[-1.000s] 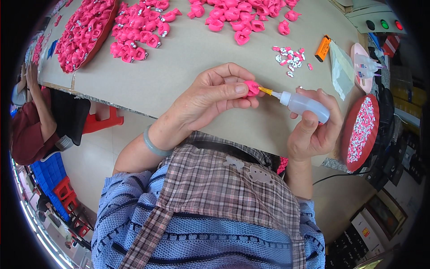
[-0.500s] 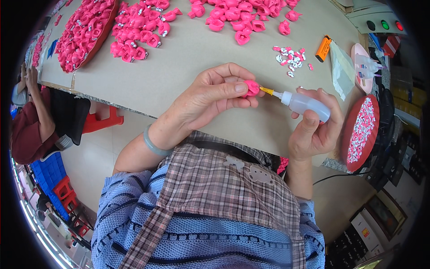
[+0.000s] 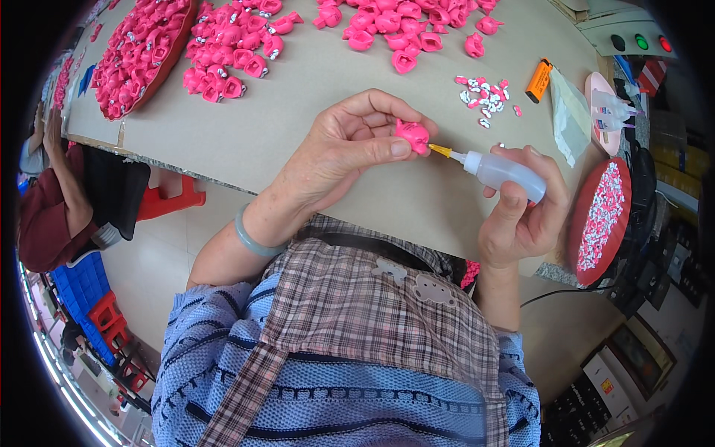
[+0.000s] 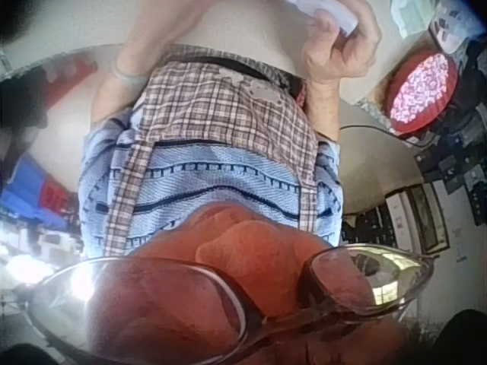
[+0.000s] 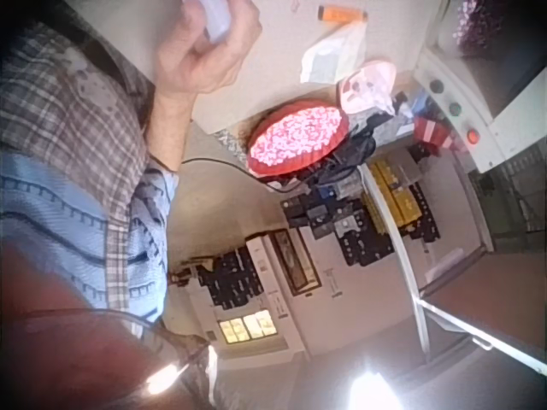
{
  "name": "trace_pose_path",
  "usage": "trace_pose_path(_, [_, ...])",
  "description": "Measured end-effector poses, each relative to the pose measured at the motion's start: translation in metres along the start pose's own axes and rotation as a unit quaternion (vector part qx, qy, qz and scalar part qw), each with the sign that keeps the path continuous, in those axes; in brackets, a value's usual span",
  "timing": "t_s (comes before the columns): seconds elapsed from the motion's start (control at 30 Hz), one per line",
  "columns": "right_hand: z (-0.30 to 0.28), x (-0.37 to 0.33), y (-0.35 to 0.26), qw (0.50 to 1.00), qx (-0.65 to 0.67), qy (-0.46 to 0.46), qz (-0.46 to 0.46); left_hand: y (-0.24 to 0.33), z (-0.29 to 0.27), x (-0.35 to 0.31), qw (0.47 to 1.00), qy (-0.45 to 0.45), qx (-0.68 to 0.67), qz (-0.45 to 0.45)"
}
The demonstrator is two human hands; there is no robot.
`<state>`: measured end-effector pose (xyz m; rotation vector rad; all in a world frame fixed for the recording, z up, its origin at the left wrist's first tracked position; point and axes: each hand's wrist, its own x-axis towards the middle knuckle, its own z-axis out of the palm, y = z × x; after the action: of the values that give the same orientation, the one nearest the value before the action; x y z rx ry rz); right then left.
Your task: The person applies glue to toy parts using a squeeze bottle, attaches small decorative pieces onto them by hand, and retrieves additional parts from an upper tray onto the table.
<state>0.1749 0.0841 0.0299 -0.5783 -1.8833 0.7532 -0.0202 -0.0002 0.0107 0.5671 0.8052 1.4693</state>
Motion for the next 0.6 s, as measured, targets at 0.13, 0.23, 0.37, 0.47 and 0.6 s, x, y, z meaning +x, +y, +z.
trace_pose_path(0.13, [0.0018, 0.0009, -0.0045, 0.996, 0.060, 0.019, 0.064, -0.0010, -0.0012, -0.0003, 1.000, 0.002, 0.006, 0.008])
trace_pose_path(0.23, [0.0025, -0.0002, -0.0017, 0.996, 0.064, 0.030, 0.053, -0.0008, -0.0016, 0.0004, 1.000, -0.003, 0.011, 0.010])
trace_pose_path(0.37, [0.0037, 0.0010, -0.0020, 0.999, 0.024, 0.006, 0.039, -0.0010, -0.0023, 0.0004, 1.000, 0.000, 0.012, 0.008])
trace_pose_path(0.47, [0.0036, 0.0012, -0.0014, 0.999, 0.013, -0.009, 0.030, -0.0011, -0.0024, 0.0006, 1.000, 0.004, 0.016, 0.003])
trace_pose_path(0.6, [0.0038, 0.0018, 0.0000, 1.000, -0.008, -0.010, 0.025, -0.0014, -0.0022, 0.0015, 1.000, 0.006, 0.017, 0.002])
